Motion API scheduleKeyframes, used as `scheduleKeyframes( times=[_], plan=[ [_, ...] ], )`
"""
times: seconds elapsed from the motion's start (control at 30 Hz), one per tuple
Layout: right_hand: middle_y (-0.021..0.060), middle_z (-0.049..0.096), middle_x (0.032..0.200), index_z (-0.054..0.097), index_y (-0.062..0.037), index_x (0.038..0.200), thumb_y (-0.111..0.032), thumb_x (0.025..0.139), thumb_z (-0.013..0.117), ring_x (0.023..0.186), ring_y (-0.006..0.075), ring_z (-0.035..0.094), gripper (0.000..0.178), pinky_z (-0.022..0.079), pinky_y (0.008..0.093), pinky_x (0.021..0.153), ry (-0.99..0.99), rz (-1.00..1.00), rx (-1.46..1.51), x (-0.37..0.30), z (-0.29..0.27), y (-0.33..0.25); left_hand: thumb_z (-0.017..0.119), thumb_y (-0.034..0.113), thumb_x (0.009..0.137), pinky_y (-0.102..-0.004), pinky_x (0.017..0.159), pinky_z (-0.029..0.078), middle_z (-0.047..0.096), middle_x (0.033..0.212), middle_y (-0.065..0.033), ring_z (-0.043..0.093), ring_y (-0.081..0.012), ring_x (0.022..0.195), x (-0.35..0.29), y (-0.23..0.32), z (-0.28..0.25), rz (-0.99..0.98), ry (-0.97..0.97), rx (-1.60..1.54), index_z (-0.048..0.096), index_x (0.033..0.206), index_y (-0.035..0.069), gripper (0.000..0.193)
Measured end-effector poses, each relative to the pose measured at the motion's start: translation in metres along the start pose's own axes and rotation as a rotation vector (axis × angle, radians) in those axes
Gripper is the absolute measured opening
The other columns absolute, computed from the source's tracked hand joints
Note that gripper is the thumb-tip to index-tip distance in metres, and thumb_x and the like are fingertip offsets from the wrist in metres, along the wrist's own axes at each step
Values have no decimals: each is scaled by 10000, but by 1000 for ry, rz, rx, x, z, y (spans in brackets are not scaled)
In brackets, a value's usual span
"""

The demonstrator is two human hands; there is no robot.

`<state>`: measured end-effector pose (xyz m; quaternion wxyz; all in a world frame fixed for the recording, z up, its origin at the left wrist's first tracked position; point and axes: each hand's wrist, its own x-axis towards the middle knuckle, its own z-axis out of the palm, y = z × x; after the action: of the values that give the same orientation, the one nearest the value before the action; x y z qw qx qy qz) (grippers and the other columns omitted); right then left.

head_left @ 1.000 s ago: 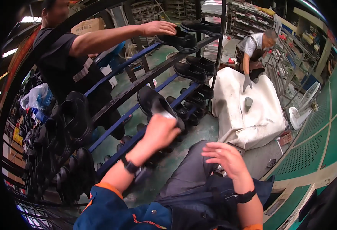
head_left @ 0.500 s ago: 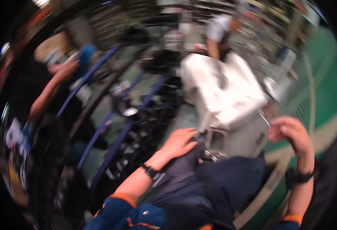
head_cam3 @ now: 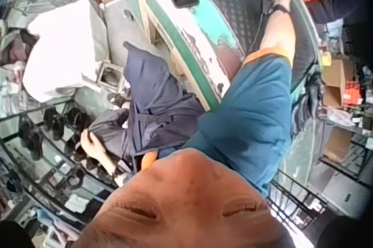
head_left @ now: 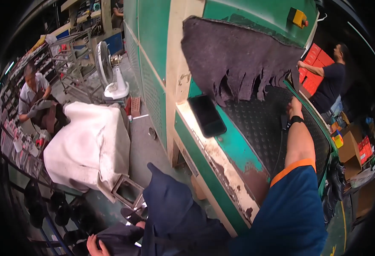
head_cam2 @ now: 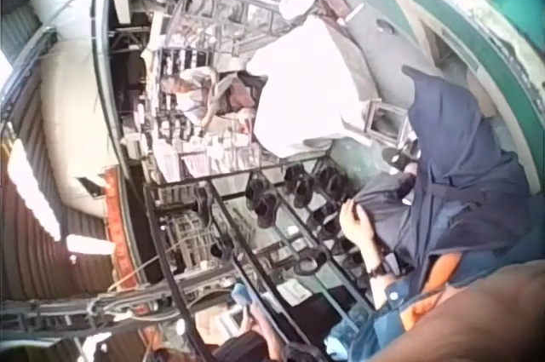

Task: Fitting shoe soles to uppers at a manufacturing workstation.

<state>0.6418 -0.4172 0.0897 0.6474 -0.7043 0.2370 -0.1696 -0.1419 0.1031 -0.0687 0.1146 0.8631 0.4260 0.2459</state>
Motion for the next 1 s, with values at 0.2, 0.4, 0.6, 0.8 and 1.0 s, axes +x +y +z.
scheduleKeyframes(
  times=[0.2,0.4,0.6,0.8,1.0],
  plan=[
    [213,569,1381,498,67,1391,-330,863,659,1276,296,541,680,425,359,1044,-353,-380,-135,-13,150,4,651,182,913,-410,1005,461,681,1167,-179,625,-342,1103,11,10,2,-17,-75,70,697,1126,16,274],
    [206,553,1410,522,73,1358,-459,873,602,1324,264,520,724,416,372,1063,-748,-697,-192,-127,282,8,642,204,914,-421,998,458,685,1140,-178,624,-350,1082,23,38,9,2,-92,102,700,1106,16,275],
    [208,564,1396,539,71,1339,-477,860,610,1311,269,532,732,424,377,1053,-687,-643,-332,-116,265,26,647,227,916,-430,996,460,683,1150,-182,622,-358,1089,31,42,13,49,-128,138,705,1108,19,289],
    [211,574,1381,555,69,1320,-496,847,619,1298,273,544,739,431,381,1044,-702,-685,-479,-17,205,8,640,230,929,-434,1006,458,677,1164,-188,618,-366,1102,35,40,12,58,-111,149,695,1109,-2,299],
    [213,584,1366,572,67,1300,-515,834,627,1285,278,556,747,439,386,1034,-717,-689,-622,-33,242,11,637,239,930,-439,1004,458,673,1157,-188,615,-368,1105,31,47,11,39,-114,117,691,1101,6,294]
  ],
)
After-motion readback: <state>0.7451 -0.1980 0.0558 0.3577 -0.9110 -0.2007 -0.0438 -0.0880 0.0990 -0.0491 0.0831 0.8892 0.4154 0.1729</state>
